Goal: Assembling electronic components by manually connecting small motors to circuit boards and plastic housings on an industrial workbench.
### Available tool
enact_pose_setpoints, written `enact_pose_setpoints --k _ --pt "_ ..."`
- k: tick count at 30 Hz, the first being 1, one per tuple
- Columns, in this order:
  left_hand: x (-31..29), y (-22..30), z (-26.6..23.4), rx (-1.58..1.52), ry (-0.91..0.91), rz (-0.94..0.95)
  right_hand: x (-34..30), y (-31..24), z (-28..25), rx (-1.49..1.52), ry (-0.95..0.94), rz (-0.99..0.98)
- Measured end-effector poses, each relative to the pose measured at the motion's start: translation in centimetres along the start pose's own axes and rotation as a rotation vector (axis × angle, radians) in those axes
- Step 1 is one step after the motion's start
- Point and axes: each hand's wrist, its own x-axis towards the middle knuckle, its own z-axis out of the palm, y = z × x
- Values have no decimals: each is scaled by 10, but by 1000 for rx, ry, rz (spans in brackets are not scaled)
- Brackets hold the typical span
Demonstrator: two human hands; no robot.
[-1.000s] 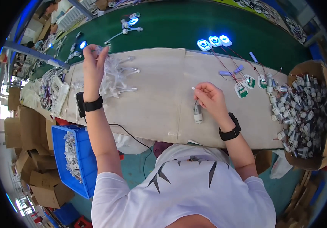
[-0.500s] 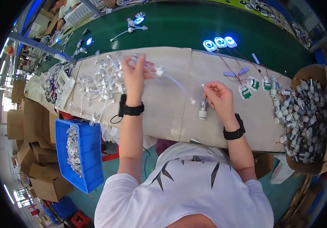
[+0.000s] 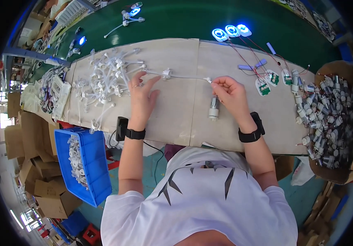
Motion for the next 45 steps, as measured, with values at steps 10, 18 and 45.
enact_pose_setpoints --k 10,18,45 --pt "30 6 3 122 -130 372 -6 -14 -25 -58 38 88" --pt "40 -8 16 190 -186 361 -21 -19 -47 -435 195 -156" --pt "-10 72 26 -437 -152 143 -7 -6 -1 -507 -132 -459"
